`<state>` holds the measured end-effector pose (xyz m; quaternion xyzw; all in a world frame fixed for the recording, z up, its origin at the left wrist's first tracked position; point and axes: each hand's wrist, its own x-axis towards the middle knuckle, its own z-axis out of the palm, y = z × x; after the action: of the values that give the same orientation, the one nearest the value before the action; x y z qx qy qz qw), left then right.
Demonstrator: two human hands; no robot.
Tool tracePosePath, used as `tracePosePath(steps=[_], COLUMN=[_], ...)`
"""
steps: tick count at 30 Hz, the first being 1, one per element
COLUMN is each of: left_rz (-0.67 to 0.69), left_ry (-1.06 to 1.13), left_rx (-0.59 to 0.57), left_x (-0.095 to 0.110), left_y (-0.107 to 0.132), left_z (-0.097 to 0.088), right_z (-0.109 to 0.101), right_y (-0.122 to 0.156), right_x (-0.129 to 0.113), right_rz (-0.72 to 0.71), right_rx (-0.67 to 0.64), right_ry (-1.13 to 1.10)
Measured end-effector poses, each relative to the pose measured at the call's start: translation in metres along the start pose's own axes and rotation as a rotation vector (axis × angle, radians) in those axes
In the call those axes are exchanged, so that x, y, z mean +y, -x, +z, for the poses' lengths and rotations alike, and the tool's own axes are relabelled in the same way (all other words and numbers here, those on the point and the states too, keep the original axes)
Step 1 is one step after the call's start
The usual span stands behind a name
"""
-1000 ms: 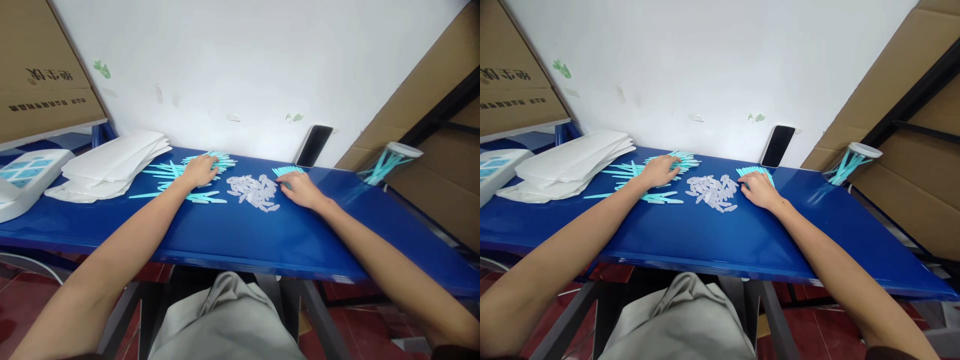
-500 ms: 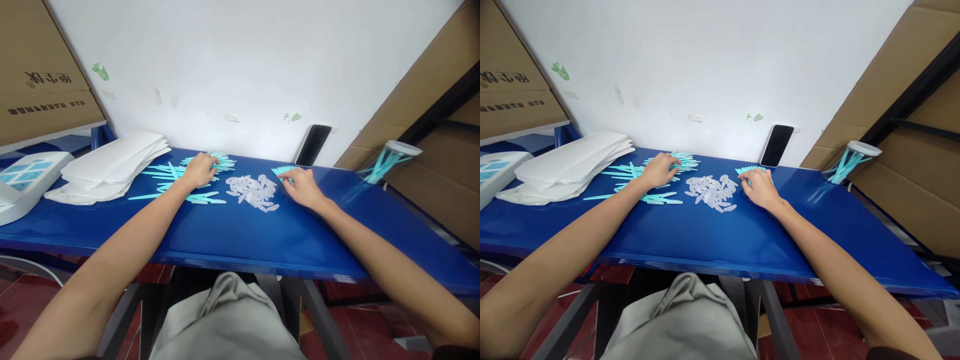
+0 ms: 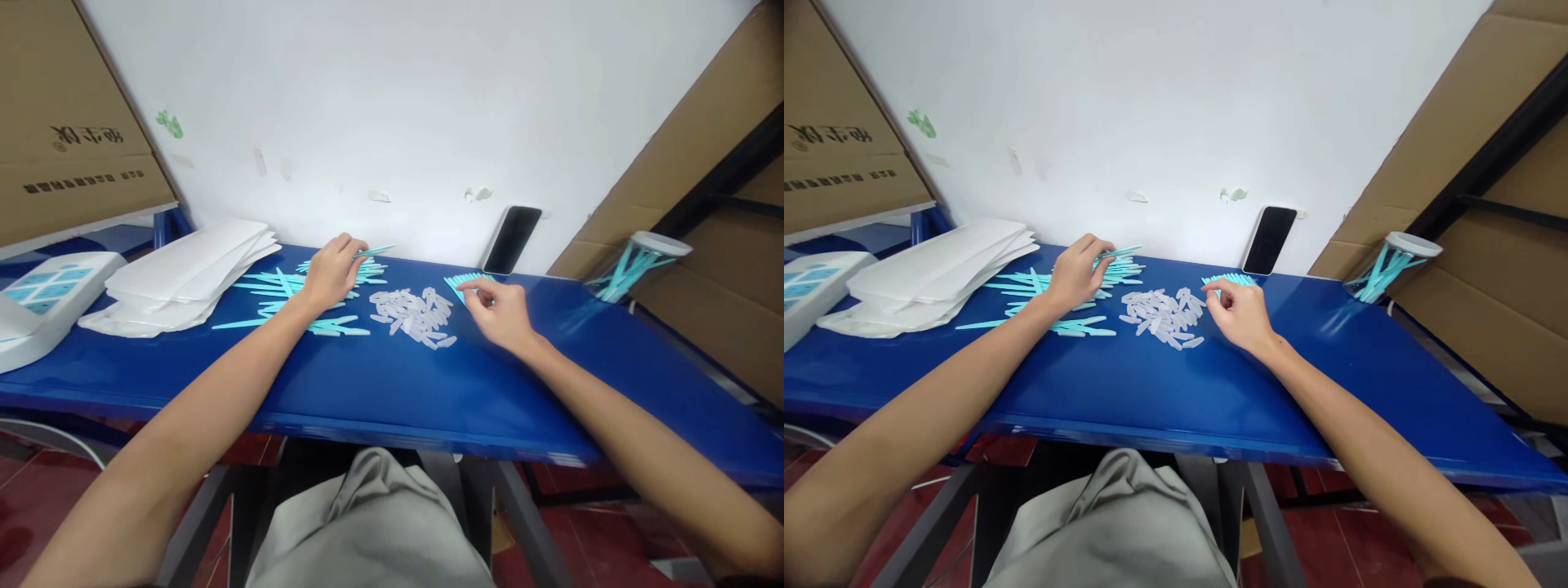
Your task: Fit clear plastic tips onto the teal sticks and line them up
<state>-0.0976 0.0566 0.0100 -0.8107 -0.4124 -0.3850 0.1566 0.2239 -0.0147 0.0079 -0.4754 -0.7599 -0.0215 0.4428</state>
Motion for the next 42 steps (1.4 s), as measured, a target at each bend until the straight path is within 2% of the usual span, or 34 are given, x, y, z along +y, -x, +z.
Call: tracePosePath(steps=[3,8,10,12,14,15,19,21,27,29,33,38,42], left_rz=[0.168,0.509,0.656,0.731,0.691,0.615,0.133,0.033,0.029,0.012,0.01,0.17,0.223], left_ry=[0.042,0.093,0.121,0.187,0.304,0.383,0.691,0.773,0.952,0.971,0.902,0.564,0.623], left_rx=[0.15,0.358,0.401,0.393,0.364,0.351,0.306,0.26,0.063,0.02,-0.05,-0.049,-0.051], left_x=[0.021,0.07,0.089,0.105,0.119,0.125,0.141,0.141,0.128,0.124,0.114,0.1,0.092], left_y=[-0.003,-0.005,-0.002,0.003,0.008,0.01,0.012,0.009,-0.001,-0.001,0.003,0.008,0.009], left_z=[-0.005,-0.011,-0.01,-0.008,-0.006,-0.005,-0.002,-0.002,-0.006,-0.008,-0.01,-0.012,-0.011], right_z=[0.0,-0.003,-0.006,-0.008,-0.008,-0.008,-0.001,0.004,0.007,0.005,0.002,0.001,-0.002], right_y=[0.002,0.001,0.002,0.005,0.009,0.011,0.015,0.014,0.012,0.013,0.016,0.015,0.015], right_x=[-0.003,-0.014,-0.021,-0.031,-0.041,-0.046,-0.059,-0.06,-0.059,-0.059,-0.055,-0.047,-0.046], right_rz=[-0.124,-0.298,-0.327,-0.358,-0.371,-0.365,-0.267,-0.214,-0.174,-0.153,-0.106,-0.11,-0.155], right_rx=[-0.017,-0.033,-0.044,-0.093,-0.16,-0.186,-0.195,-0.182,-0.039,-0.086,-0.295,-0.328,-0.346], right_ry=[-0.032,-0.077,-0.119,-0.193,-0.252,-0.264,-0.312,-0.349,-0.358,-0.368,-0.384,-0.266,-0.251])
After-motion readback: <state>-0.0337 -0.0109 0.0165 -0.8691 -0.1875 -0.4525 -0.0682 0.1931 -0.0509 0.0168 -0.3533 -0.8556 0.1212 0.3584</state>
